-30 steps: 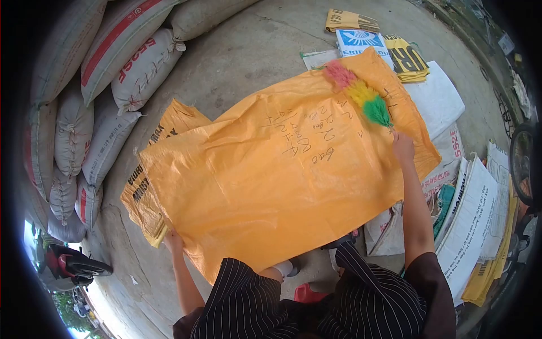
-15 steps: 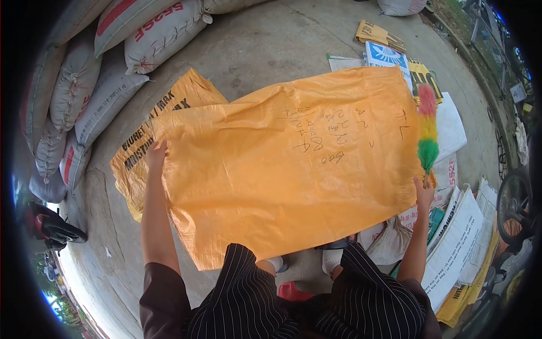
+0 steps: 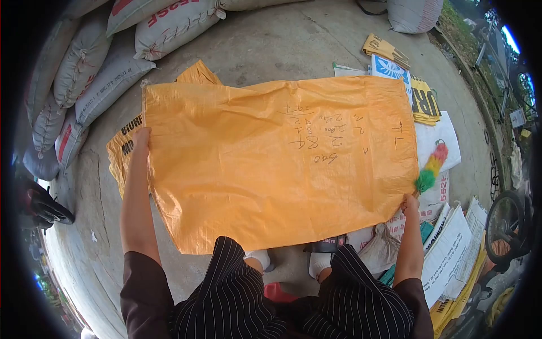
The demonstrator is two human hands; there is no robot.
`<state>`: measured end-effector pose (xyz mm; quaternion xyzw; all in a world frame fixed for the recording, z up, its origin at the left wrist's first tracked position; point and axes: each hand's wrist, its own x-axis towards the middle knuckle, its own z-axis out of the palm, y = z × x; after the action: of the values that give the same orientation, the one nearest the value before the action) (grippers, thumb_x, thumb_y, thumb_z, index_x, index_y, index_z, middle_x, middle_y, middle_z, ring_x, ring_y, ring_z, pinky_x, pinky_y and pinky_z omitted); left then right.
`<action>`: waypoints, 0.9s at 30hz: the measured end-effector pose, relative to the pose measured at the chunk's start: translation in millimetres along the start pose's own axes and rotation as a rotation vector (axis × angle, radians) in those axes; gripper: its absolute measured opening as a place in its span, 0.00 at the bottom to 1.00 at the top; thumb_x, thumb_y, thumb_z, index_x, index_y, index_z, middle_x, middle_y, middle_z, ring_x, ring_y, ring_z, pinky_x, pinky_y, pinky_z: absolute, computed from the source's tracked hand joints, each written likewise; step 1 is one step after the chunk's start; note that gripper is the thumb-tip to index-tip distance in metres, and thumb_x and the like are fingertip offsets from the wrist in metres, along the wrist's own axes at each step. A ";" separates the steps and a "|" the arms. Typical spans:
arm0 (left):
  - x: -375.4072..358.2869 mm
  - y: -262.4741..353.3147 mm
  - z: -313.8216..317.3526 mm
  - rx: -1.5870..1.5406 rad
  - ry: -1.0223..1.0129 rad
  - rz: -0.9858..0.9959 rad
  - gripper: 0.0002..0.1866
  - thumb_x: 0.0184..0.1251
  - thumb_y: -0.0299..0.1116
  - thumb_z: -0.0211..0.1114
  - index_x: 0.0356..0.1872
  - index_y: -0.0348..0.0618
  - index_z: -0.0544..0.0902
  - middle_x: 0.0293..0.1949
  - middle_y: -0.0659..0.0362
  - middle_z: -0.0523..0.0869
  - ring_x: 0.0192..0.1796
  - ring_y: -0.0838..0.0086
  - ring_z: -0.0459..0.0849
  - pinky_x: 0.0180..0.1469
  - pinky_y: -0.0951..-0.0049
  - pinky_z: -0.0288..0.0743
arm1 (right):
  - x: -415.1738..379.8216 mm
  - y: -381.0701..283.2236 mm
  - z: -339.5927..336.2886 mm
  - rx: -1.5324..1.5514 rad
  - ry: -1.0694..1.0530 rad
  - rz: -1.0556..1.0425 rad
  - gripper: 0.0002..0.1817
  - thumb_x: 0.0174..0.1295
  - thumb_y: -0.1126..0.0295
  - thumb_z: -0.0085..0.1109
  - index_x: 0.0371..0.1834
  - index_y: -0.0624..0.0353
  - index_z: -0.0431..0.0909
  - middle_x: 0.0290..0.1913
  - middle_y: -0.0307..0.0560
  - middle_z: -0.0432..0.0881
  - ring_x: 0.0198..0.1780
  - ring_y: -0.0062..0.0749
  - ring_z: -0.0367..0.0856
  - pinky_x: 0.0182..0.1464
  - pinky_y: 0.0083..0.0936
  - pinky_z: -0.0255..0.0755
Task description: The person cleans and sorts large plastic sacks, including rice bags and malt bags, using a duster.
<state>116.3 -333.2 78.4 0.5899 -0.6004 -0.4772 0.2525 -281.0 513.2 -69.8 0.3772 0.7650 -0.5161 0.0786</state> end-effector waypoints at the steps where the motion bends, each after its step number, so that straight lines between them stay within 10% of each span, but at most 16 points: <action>1: 3.2 20.1 8.0 -0.125 0.007 0.006 0.14 0.58 0.34 0.58 0.41 0.34 0.77 0.34 0.57 0.81 0.35 0.74 0.79 0.34 0.71 0.72 | 1.2 -7.6 2.2 0.010 -0.006 -0.014 0.10 0.50 0.69 0.60 0.22 0.54 0.66 0.08 0.30 0.55 0.06 0.20 0.51 0.08 0.19 0.47; 3: -32.5 93.8 33.7 -0.269 -0.061 0.282 0.11 0.61 0.29 0.54 0.42 0.34 0.77 0.33 0.57 0.80 0.35 0.74 0.78 0.35 0.71 0.72 | -0.5 -22.9 9.0 0.211 -0.124 0.069 0.11 0.52 0.72 0.58 0.22 0.52 0.63 0.11 0.30 0.56 0.07 0.17 0.51 0.08 0.18 0.45; 6: -109.5 222.9 56.2 -0.423 -0.041 0.556 0.10 0.65 0.29 0.49 0.43 0.40 0.77 0.14 0.68 0.66 0.09 0.83 0.58 0.11 0.79 0.51 | -46.1 -74.9 19.7 0.453 -0.396 -0.048 0.11 0.55 0.70 0.56 0.23 0.51 0.62 0.11 0.30 0.59 0.07 0.15 0.52 0.08 0.14 0.47; 9: -145.5 330.7 33.7 -0.786 -0.140 0.853 0.08 0.64 0.28 0.49 0.39 0.40 0.77 0.15 0.68 0.68 0.13 0.85 0.61 0.13 0.81 0.53 | -90.6 -126.7 37.9 0.525 -0.323 -0.267 0.09 0.56 0.69 0.56 0.25 0.52 0.65 0.12 0.30 0.59 0.08 0.15 0.54 0.08 0.14 0.47; 11: -181.1 390.2 -2.3 -0.934 -0.137 1.001 0.13 0.63 0.22 0.47 0.46 0.35 0.74 0.39 0.56 0.79 0.39 0.72 0.79 0.40 0.76 0.74 | -147.6 -166.2 39.9 0.390 -0.141 -0.393 0.08 0.58 0.66 0.54 0.26 0.54 0.67 0.13 0.30 0.59 0.08 0.14 0.54 0.09 0.15 0.47; 14: -204.6 446.5 -76.0 -1.032 -0.115 1.200 0.11 0.63 0.23 0.47 0.44 0.33 0.74 0.41 0.54 0.79 0.46 0.66 0.77 0.50 0.71 0.72 | -142.5 -181.2 47.4 0.277 0.080 -0.695 0.10 0.61 0.62 0.50 0.29 0.56 0.71 0.13 0.30 0.59 0.08 0.13 0.53 0.09 0.16 0.46; 17: -277.4 459.1 -116.4 -1.176 -0.121 1.269 0.08 0.62 0.30 0.50 0.38 0.42 0.77 0.33 0.58 0.80 0.37 0.73 0.79 0.41 0.74 0.74 | -237.1 -204.4 25.2 0.191 -0.303 -0.767 0.15 0.62 0.60 0.46 0.32 0.62 0.76 0.13 0.33 0.62 0.12 0.16 0.58 0.14 0.19 0.51; 19: -273.6 459.2 -166.0 -1.249 -0.018 1.306 0.11 0.59 0.34 0.52 0.39 0.39 0.76 0.41 0.53 0.80 0.47 0.67 0.77 0.54 0.69 0.69 | -287.4 -216.2 2.7 0.099 -0.510 -0.768 0.15 0.61 0.62 0.48 0.34 0.64 0.79 0.15 0.36 0.66 0.16 0.20 0.63 0.19 0.22 0.58; 21: -316.2 446.3 -182.4 -1.294 -0.058 1.362 0.10 0.58 0.34 0.52 0.35 0.40 0.76 0.37 0.55 0.80 0.43 0.68 0.77 0.51 0.70 0.70 | -322.5 -221.9 -10.5 -0.467 -0.928 -0.977 0.15 0.60 0.63 0.48 0.31 0.62 0.81 0.13 0.35 0.64 0.15 0.20 0.61 0.17 0.22 0.56; 25: -361.9 443.8 -219.7 -1.376 -0.155 1.405 0.09 0.56 0.34 0.52 0.25 0.41 0.77 0.27 0.58 0.79 0.34 0.72 0.77 0.44 0.73 0.71 | -343.3 -234.9 1.5 -0.601 -1.062 -1.195 0.13 0.58 0.64 0.49 0.30 0.60 0.82 0.12 0.35 0.63 0.12 0.20 0.58 0.13 0.21 0.52; 27: -387.9 393.7 -212.8 -1.351 -0.191 1.416 0.09 0.56 0.34 0.52 0.24 0.41 0.76 0.26 0.59 0.78 0.33 0.73 0.76 0.43 0.73 0.70 | -349.7 -248.2 13.2 -0.626 -0.930 -0.891 0.13 0.56 0.64 0.51 0.31 0.61 0.81 0.13 0.36 0.64 0.13 0.21 0.60 0.14 0.21 0.53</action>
<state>185.0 -83.1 610.8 -0.2161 -0.4339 -0.5042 0.7147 -202.0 283.1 283.6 -0.2703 0.8458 -0.3627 0.2829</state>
